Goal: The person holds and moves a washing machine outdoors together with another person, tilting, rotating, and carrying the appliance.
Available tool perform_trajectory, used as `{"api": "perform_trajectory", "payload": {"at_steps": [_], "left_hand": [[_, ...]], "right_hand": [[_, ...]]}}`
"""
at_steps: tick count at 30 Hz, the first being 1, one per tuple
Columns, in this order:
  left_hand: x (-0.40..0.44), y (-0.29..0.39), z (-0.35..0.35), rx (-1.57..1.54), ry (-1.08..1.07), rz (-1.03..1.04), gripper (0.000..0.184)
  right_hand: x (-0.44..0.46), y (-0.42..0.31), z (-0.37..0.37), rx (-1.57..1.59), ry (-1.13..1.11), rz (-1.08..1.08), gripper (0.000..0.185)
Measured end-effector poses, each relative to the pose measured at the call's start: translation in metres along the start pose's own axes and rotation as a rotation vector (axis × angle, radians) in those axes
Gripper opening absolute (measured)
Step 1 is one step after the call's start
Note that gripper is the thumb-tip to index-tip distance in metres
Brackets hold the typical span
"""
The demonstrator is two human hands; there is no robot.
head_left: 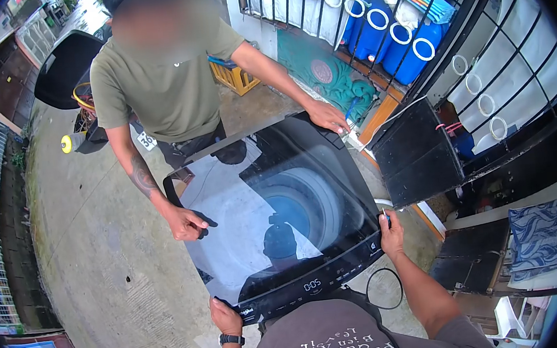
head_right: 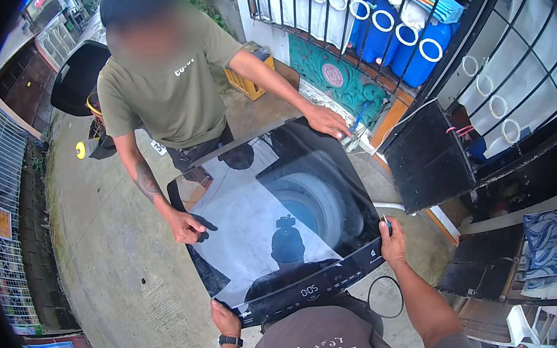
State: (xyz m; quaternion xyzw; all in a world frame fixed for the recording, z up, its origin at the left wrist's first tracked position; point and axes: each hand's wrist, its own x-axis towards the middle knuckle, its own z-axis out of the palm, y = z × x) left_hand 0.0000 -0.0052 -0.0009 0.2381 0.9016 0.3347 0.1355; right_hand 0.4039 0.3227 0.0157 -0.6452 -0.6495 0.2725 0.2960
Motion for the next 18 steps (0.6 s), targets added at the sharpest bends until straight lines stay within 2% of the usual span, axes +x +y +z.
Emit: {"api": "perform_trajectory", "payload": {"at_steps": [18], "left_hand": [[-0.001,0.013,-0.005,0.009,-0.013,-0.028,0.046]], "right_hand": [[0.000,-0.005,-0.001,-0.054,0.031,0.019,0.030]]}}
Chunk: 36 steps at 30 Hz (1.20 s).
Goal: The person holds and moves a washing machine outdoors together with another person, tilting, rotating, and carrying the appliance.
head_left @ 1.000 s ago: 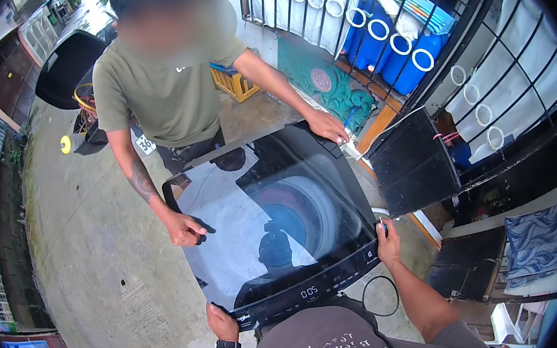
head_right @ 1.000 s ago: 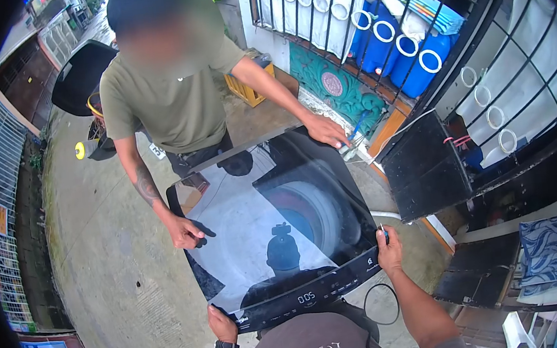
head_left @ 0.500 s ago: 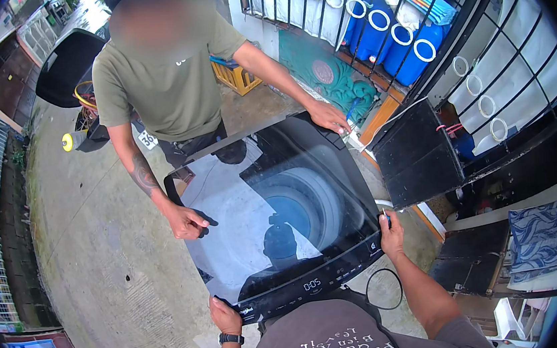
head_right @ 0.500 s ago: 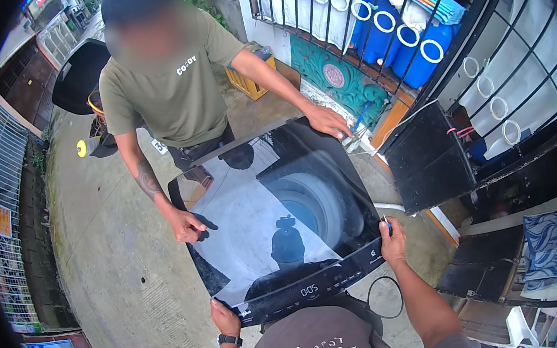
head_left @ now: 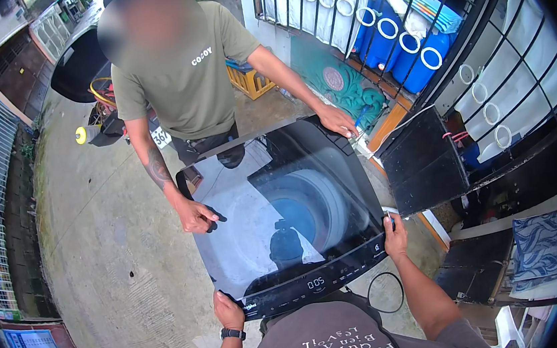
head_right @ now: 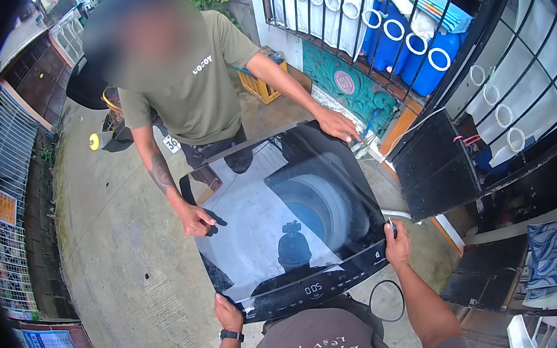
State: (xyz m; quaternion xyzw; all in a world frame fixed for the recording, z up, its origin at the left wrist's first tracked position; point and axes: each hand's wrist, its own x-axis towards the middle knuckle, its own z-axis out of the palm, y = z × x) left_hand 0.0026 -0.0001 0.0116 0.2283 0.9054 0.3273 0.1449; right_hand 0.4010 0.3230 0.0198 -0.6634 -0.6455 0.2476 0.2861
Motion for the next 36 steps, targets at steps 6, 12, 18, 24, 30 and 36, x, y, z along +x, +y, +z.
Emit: {"api": "perform_trajectory", "payload": {"at_steps": [6,12,18,24,30,36], "left_hand": [[0.000,0.000,0.003,0.020,0.006,-0.019,0.047],[0.002,-0.007,0.009,-0.021,0.134,0.097,0.052],[0.001,0.002,0.000,0.033,-0.011,-0.014,0.046],[0.001,-0.001,0.002,0.021,0.021,0.014,0.045],[0.000,0.000,0.003,0.001,0.038,0.023,0.044],[0.000,0.001,0.002,-0.006,0.040,0.033,0.044]], "right_hand": [[-0.001,-0.004,-0.001,0.025,0.009,-0.039,0.032],[-0.001,-0.001,-0.001,0.039,0.004,-0.033,0.034],[0.001,0.001,-0.002,0.029,-0.003,-0.033,0.035],[0.001,0.003,0.000,0.025,0.005,-0.033,0.039],[-0.001,0.003,0.002,-0.010,0.043,-0.077,0.033],[-0.001,-0.003,-0.001,0.021,0.013,-0.040,0.040]]}}
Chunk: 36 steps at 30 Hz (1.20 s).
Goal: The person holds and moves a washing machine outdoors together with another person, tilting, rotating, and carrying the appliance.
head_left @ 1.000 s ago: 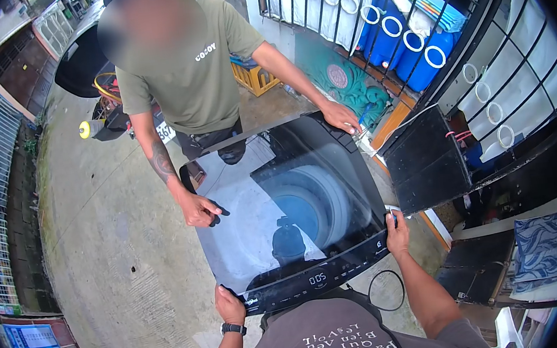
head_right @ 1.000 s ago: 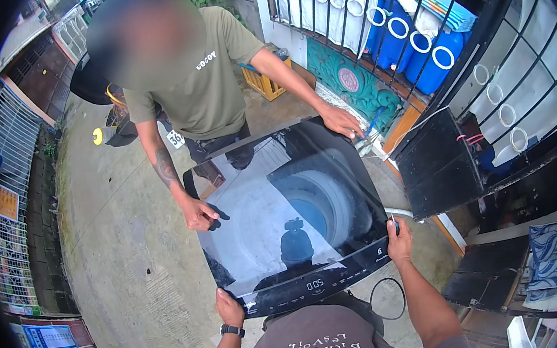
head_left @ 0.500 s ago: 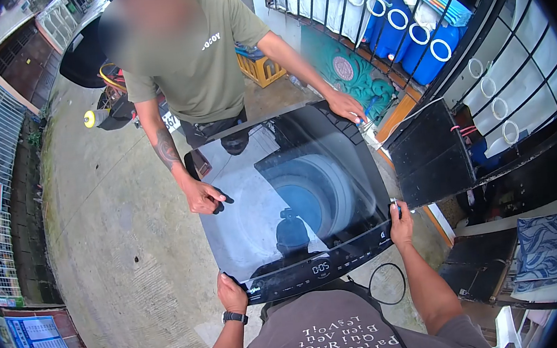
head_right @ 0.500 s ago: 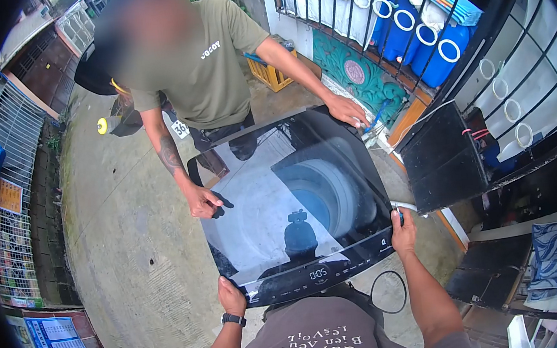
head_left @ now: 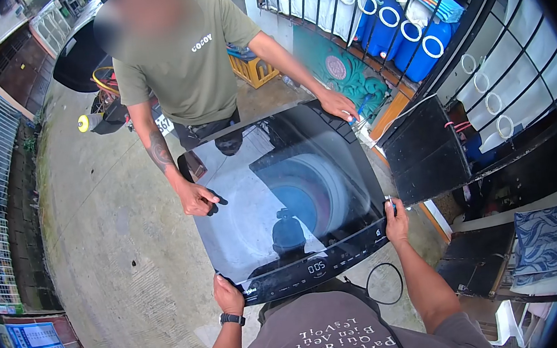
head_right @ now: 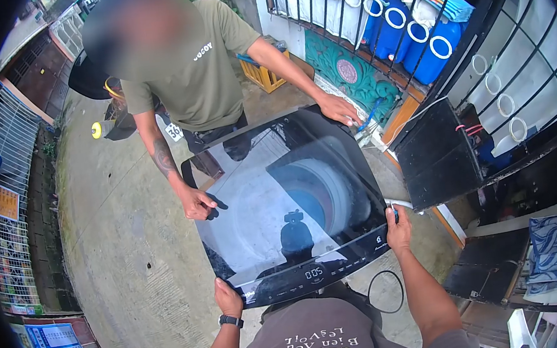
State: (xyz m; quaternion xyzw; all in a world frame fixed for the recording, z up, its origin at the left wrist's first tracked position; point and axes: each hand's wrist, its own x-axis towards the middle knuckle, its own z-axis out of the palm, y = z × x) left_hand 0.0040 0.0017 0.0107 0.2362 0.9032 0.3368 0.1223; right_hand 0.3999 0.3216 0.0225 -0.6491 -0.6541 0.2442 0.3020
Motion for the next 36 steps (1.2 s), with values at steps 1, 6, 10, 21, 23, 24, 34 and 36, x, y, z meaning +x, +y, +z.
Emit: {"api": "perform_trajectory", "payload": {"at_steps": [1,6,10,21,23,24,34,36], "left_hand": [[0.000,-0.001,0.000,0.003,-0.008,-0.005,0.045],[0.000,-0.012,0.006,-0.005,0.019,0.007,0.046],[0.000,-0.005,0.004,-0.012,0.012,0.020,0.048],[0.001,-0.013,0.005,-0.002,-0.018,-0.005,0.048],[0.001,-0.016,0.007,0.011,-0.017,0.002,0.049],[0.001,-0.015,0.006,0.010,-0.018,0.003,0.049],[-0.001,-0.005,0.003,-0.004,0.013,0.028,0.050],[-0.001,-0.002,0.002,-0.013,0.017,0.038,0.050]], "right_hand": [[0.000,0.001,0.000,0.000,0.005,-0.007,0.039],[0.001,0.002,0.000,0.016,0.006,-0.003,0.038],[-0.001,-0.002,-0.002,-0.016,0.019,-0.005,0.038],[0.001,0.002,0.001,-0.003,0.020,-0.026,0.038],[0.000,0.003,0.001,0.001,0.015,-0.021,0.038],[0.000,0.003,0.000,0.003,0.010,-0.015,0.037],[0.000,-0.003,-0.001,0.021,0.019,-0.030,0.034],[0.000,-0.002,-0.001,0.023,0.018,-0.033,0.033]]}}
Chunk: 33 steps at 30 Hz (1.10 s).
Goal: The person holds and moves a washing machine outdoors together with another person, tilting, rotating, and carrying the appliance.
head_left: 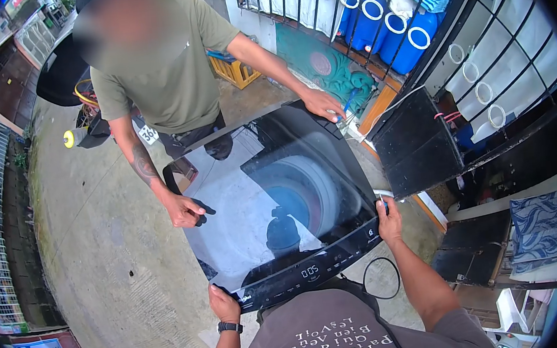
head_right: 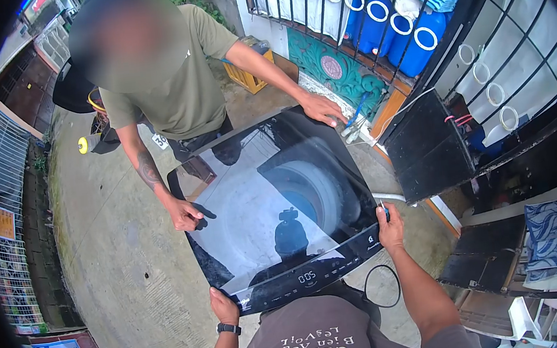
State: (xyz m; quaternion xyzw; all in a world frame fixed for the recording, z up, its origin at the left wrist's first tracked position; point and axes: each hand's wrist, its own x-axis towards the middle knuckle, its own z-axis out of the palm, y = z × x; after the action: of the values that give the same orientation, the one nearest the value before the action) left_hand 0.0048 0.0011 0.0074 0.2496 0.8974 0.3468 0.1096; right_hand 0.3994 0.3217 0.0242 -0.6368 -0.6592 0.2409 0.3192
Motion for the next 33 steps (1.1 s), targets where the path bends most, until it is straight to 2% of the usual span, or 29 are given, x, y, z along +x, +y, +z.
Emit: {"api": "perform_trajectory", "payload": {"at_steps": [33], "left_hand": [[0.0009,0.0006,0.0016,0.012,0.019,-0.003,0.048]], "right_hand": [[0.0009,0.0079,0.0022,0.030,-0.030,0.043,0.032]]}}
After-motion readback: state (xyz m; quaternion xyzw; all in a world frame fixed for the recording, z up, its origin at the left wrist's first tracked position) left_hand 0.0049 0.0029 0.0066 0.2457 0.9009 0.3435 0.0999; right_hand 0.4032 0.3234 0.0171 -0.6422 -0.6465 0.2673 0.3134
